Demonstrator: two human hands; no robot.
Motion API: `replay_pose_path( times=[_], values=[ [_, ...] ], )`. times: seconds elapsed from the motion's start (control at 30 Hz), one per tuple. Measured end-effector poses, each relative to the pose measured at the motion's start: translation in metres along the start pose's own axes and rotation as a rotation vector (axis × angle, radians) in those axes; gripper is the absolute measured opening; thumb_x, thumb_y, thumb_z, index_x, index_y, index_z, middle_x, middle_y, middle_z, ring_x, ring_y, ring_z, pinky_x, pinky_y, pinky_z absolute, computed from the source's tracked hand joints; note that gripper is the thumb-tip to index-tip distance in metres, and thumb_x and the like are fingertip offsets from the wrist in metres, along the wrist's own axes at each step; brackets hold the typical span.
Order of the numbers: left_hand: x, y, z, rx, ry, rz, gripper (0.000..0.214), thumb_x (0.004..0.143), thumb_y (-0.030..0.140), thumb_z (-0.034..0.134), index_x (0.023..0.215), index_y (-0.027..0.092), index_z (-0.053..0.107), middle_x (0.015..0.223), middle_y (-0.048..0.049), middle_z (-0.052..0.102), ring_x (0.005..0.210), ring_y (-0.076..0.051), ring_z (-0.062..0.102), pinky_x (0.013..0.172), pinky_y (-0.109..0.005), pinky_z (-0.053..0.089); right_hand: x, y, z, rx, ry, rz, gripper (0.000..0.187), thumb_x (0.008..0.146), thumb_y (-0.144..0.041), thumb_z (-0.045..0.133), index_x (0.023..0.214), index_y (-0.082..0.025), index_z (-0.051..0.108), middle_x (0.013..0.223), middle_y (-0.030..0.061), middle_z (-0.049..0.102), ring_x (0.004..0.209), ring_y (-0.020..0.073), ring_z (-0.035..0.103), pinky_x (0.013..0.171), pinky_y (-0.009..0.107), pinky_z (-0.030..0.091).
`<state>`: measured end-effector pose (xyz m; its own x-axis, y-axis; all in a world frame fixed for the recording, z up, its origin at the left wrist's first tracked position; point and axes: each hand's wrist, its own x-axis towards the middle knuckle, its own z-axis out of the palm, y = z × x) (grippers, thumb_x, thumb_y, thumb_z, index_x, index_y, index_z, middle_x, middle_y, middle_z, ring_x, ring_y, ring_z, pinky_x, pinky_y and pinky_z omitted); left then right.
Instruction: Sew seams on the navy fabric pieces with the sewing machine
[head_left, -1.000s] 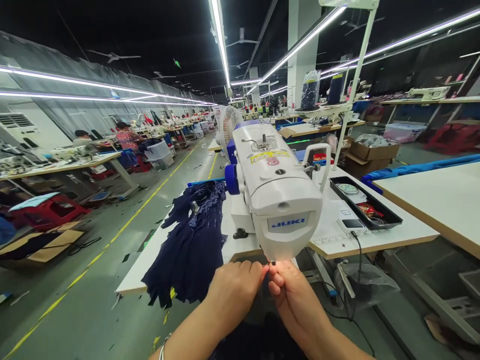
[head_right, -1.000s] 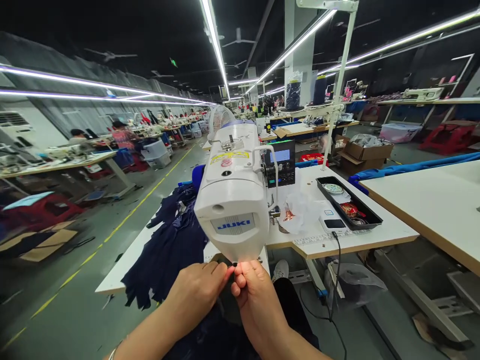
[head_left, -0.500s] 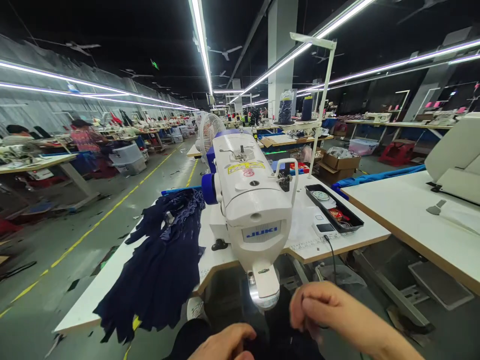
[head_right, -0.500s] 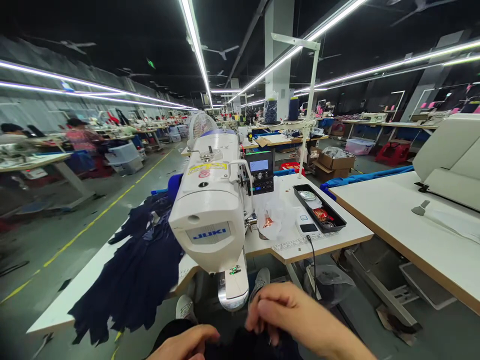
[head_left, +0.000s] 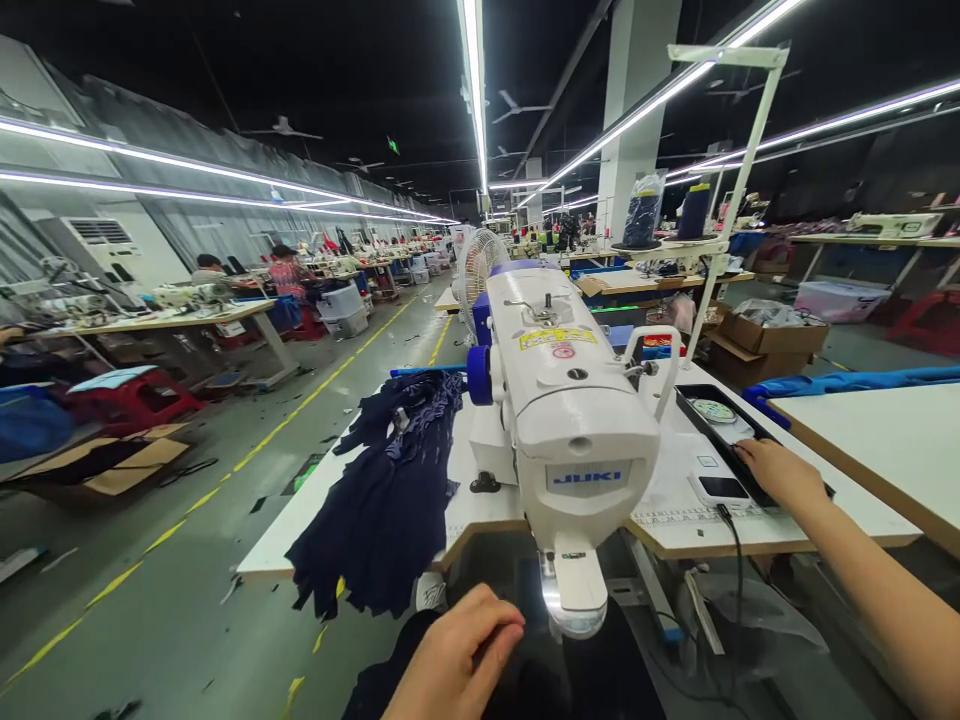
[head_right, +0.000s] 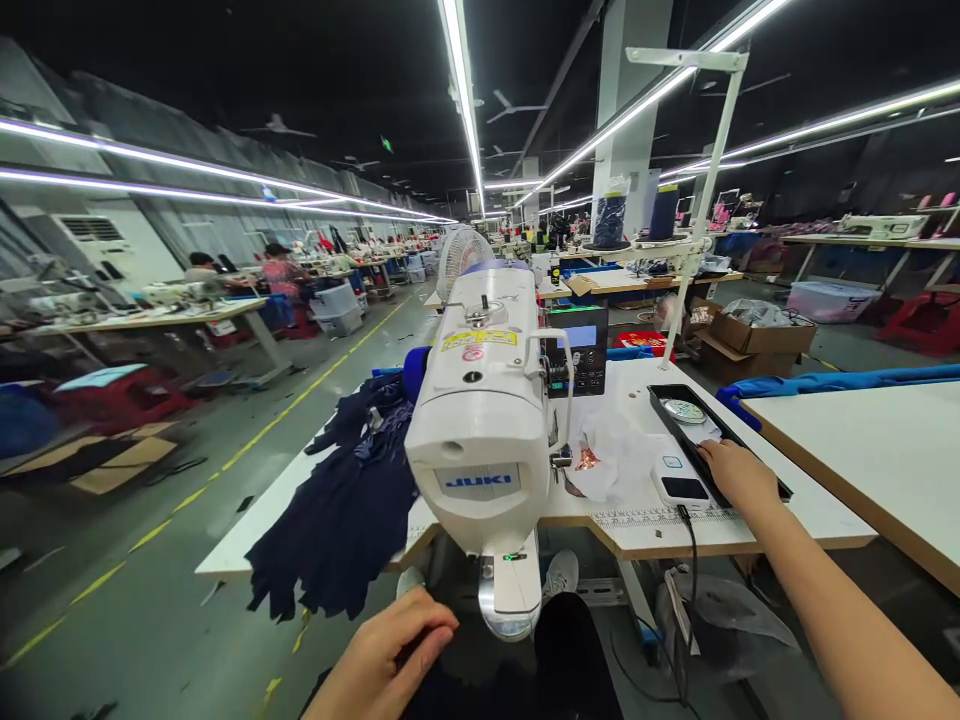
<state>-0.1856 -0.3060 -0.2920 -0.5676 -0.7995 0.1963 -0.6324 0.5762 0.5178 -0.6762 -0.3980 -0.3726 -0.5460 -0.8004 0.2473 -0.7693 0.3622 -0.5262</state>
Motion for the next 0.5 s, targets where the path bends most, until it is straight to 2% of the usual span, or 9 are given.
replay_pose_path(
  times=[0.07,0.13,0.2,0.23,0.3,0.37,0.5],
  values=[
    [0.003,0.003,-0.001,0.119,0.191,0.217,0.016,0.091,0.017,0.047,0.096,0.02,0.062,0.081,-0.0021,0.061,0.071,-0.012,0.057,0.066,-0.021,0.046,0.001,-0.001,0.006,-0.033,-0.033,0.007,0.017,0.088,-0.028,0.053,0.096,-0.017,0.063,0.09,0.0057,0.063,0.073,0.0161,0.058,0.069,0.034,0.043],
    [0.009,0.007,0.0,0.311,0.342,0.46,0.022,0.088,0.008,0.05,0.104,0.016,0.062,0.082,-0.0037,0.062,0.072,-0.014,0.056,0.069,-0.026,0.045,-0.003,-0.008,0.006,-0.048,-0.021,0.003,0.028,0.091,-0.027,0.045,0.11,-0.014,0.06,0.107,0.0158,0.06,0.087,0.0234,0.059,0.073,0.04,0.042],
    [0.018,0.015,0.004,0.536,0.421,0.632,0.03,0.085,0.004,0.053,0.112,0.013,0.061,0.081,-0.004,0.062,0.071,-0.015,0.055,0.07,-0.03,0.043,-0.014,-0.018,0.002,-0.027,0.006,-0.034,0.036,0.092,-0.028,0.038,0.12,-0.012,0.055,0.121,0.0232,0.054,0.102,0.031,0.056,0.078,0.044,0.04],
    [0.023,0.019,0.006,0.639,0.422,0.686,0.035,0.084,0.004,0.055,0.117,0.012,0.059,0.081,-0.0036,0.062,0.07,-0.015,0.055,0.069,-0.031,0.042,-0.021,-0.023,0.0,-0.001,0.004,-0.061,0.037,0.091,-0.029,0.037,0.121,-0.013,0.055,0.124,0.0231,0.053,0.106,0.0326,0.054,0.08,0.045,0.039],
    [0.035,0.028,0.013,0.796,0.395,0.722,0.041,0.083,0.006,0.057,0.124,0.013,0.055,0.084,-0.0028,0.062,0.068,-0.014,0.054,0.067,-0.031,0.04,-0.039,-0.033,-0.005,0.08,-0.041,-0.103,0.035,0.089,-0.033,0.04,0.116,-0.018,0.058,0.121,0.0172,0.058,0.107,0.0305,0.055,0.083,0.042,0.04],
    [0.046,0.034,0.019,0.863,0.385,0.721,0.037,0.085,0.008,0.054,0.122,0.012,0.056,0.088,-0.0041,0.063,0.069,-0.015,0.055,0.066,-0.031,0.04,-0.06,-0.037,-0.012,0.183,-0.122,-0.12,0.033,0.088,-0.038,0.043,0.109,-0.021,0.061,0.113,0.0115,0.064,0.1,0.0264,0.059,0.084,0.038,0.043],
    [0.058,0.036,0.023,0.859,0.43,0.748,0.024,0.088,0.003,0.044,0.099,0.011,0.064,0.089,-0.0064,0.064,0.078,-0.018,0.059,0.068,-0.032,0.042,-0.112,-0.027,-0.023,0.399,-0.337,-0.106,0.04,0.087,-0.051,0.042,0.106,-0.023,0.064,0.09,0.0067,0.069,0.08,0.0221,0.063,0.068,0.031,0.047]
  ],
)
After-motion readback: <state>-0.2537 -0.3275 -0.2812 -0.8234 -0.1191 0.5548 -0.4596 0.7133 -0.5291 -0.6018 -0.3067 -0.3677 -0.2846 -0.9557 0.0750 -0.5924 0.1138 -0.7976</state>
